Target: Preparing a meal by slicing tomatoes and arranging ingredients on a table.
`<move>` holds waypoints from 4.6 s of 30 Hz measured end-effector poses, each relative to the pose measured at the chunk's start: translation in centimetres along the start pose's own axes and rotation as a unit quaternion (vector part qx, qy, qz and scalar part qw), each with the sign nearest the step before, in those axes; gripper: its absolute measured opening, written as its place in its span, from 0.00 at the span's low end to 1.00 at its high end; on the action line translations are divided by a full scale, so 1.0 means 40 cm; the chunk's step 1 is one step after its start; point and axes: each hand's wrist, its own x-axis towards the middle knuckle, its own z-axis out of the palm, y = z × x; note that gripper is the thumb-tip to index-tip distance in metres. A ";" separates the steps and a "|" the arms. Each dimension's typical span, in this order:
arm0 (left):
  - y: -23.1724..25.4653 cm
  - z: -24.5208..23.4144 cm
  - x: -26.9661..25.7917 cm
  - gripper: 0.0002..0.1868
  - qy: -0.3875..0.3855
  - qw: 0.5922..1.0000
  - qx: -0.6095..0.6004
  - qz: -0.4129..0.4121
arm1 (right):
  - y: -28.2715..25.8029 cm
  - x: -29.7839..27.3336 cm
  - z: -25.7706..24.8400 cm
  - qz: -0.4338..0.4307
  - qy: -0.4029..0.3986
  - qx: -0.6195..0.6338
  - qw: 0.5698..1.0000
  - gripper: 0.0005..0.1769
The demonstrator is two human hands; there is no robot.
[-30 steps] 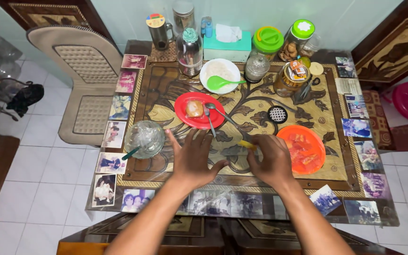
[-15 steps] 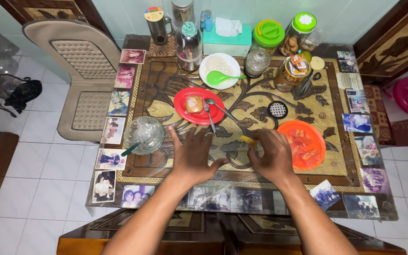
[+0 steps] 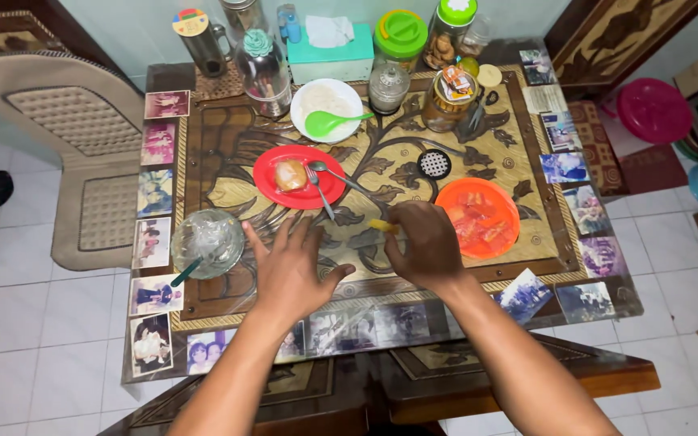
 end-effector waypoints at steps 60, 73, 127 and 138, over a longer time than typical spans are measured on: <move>0.021 0.010 0.026 0.44 0.021 1.000 0.013 0.017 | 0.008 0.011 -0.042 0.164 -0.151 0.015 0.975 0.21; 0.017 0.023 0.031 0.47 -0.034 0.999 0.026 -0.018 | 0.041 -0.003 0.029 0.035 -0.162 -0.061 0.984 0.33; 0.002 0.023 0.021 0.50 -0.130 0.987 0.059 -0.071 | 0.005 -0.024 0.044 0.089 -0.196 -0.068 0.974 0.26; -0.005 0.029 0.014 0.46 -0.036 0.998 0.021 -0.037 | 0.017 -0.030 0.056 0.076 -0.223 -0.080 0.969 0.26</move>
